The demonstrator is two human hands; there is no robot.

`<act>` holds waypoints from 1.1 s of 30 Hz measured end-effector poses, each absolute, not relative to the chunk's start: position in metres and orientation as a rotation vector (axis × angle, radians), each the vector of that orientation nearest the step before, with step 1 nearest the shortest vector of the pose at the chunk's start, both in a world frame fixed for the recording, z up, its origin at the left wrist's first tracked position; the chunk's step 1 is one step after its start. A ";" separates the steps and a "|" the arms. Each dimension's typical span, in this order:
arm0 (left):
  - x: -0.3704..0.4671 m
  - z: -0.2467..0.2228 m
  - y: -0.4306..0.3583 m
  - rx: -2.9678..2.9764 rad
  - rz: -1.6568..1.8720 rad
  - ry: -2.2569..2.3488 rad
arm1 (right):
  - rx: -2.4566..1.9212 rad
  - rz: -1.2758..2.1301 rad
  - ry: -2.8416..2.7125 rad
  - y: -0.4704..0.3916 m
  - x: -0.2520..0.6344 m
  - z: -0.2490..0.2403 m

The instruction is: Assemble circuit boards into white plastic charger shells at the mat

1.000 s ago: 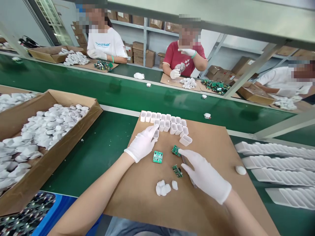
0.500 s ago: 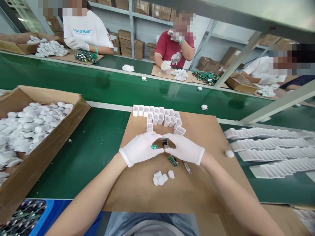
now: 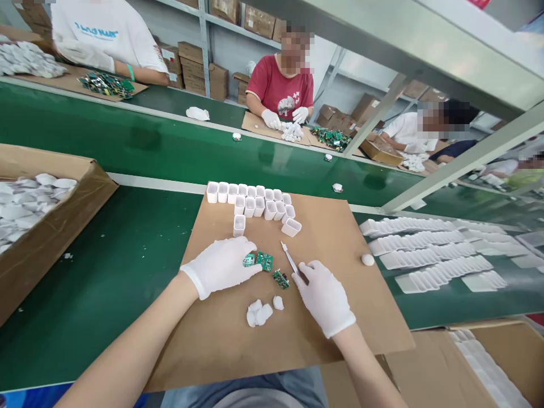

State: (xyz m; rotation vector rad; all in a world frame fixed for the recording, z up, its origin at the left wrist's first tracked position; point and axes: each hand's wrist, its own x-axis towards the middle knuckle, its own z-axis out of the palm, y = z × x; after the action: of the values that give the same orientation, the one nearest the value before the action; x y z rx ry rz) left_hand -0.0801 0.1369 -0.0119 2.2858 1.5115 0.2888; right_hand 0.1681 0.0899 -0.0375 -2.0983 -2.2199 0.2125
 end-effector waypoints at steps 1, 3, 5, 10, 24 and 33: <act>-0.080 -0.011 0.137 2.291 0.287 1.516 | -2.130 0.197 -2.197 0.089 0.164 -0.040; -0.080 -0.011 0.136 2.308 0.291 1.529 | -2.169 0.193 -2.145 0.090 0.157 -0.042; -0.081 -0.013 0.138 2.318 0.291 1.567 | -2.180 0.235 -2.096 0.093 0.154 -0.039; -0.087 -0.023 0.146 2.302 0.224 1.630 | -2.156 0.445 -1.914 0.090 0.175 -0.026; -0.045 0.012 0.101 1.163 0.442 0.777 | -1.262 1.788 -1.216 0.039 0.157 -0.001; -0.059 0.023 0.107 1.224 0.719 0.883 | -1.394 1.700 -1.238 0.045 0.143 0.004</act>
State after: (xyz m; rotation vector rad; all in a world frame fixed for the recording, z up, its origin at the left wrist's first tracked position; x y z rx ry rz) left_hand -0.0592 0.1068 0.0228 1.2238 0.8831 0.7190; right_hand 0.1428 0.0446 0.0044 -1.3938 -1.2377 1.7004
